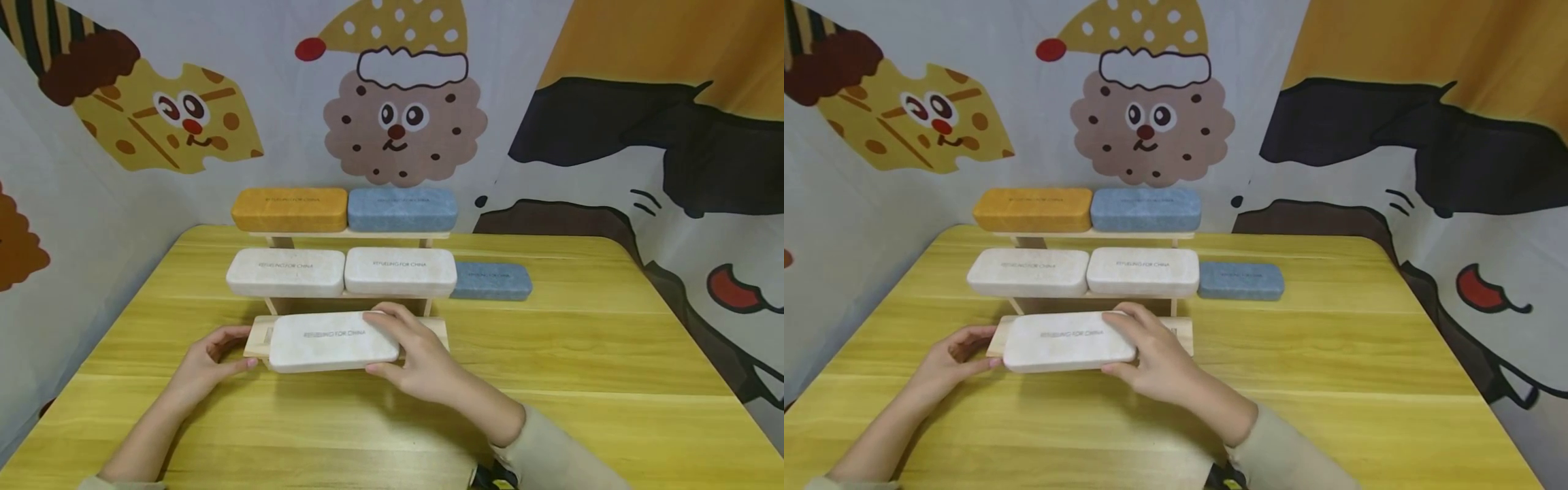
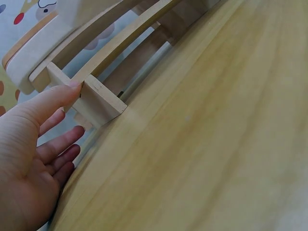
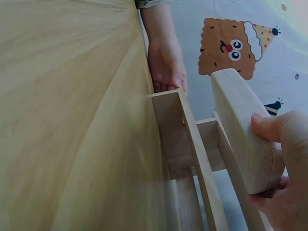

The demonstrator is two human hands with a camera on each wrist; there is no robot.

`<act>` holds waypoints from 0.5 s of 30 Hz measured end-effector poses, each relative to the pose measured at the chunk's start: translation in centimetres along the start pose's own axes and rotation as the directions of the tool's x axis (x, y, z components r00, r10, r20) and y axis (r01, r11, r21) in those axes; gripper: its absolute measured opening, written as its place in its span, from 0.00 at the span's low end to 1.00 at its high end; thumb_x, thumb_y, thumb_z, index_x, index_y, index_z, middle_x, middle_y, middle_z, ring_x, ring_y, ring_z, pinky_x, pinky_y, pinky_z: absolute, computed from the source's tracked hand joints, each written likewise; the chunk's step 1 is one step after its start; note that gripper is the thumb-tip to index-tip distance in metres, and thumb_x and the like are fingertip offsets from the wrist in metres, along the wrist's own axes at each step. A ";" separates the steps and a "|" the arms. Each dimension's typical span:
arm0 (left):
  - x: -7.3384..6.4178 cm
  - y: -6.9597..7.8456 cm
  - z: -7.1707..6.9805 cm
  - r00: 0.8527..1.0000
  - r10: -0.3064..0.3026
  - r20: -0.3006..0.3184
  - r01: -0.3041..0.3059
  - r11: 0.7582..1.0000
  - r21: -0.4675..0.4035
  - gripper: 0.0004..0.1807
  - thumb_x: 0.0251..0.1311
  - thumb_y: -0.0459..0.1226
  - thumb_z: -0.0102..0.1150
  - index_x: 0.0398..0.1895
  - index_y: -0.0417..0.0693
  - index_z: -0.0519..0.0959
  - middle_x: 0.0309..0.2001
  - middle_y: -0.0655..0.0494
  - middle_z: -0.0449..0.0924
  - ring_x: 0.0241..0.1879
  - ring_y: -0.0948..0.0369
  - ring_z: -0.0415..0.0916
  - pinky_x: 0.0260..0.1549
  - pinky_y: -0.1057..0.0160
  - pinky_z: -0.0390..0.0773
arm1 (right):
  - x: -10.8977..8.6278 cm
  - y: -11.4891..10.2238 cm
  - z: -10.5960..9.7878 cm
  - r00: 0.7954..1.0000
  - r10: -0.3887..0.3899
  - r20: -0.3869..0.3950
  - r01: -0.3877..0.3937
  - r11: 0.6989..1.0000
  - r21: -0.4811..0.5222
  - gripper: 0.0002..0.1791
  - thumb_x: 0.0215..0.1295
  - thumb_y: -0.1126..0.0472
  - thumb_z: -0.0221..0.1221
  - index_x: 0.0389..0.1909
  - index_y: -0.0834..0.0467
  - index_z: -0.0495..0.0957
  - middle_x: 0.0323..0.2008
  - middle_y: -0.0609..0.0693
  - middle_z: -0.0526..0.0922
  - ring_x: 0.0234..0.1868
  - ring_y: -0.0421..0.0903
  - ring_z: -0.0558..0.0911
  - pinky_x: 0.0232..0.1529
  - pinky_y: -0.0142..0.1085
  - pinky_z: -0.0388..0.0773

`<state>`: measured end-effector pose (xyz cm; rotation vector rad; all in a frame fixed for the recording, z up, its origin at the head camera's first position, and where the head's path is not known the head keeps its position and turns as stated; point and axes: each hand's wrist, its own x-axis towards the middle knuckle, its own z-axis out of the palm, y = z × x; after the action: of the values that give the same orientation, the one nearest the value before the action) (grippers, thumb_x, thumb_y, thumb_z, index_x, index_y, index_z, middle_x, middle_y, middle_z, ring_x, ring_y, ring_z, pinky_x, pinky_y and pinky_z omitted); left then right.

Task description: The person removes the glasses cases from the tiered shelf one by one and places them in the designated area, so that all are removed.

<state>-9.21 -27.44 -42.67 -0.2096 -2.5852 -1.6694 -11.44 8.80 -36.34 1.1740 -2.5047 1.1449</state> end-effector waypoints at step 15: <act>0.0 0.1 0.0 1.000 -0.007 0.003 0.007 1.000 -0.014 0.28 0.53 0.33 0.70 0.57 0.34 0.72 0.54 0.54 0.75 0.51 0.73 0.70 0.49 0.77 0.67 | -2.0 0.7 -2.6 1.000 0.006 -0.015 -0.005 1.000 0.028 0.42 0.48 0.61 0.73 0.66 0.54 0.67 0.64 0.46 0.65 0.63 0.48 0.67 0.62 0.50 0.64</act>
<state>-9.19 -27.42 -42.61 -0.2041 -2.5798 -1.6908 -10.98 12.06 -35.76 1.1613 -2.4902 1.1893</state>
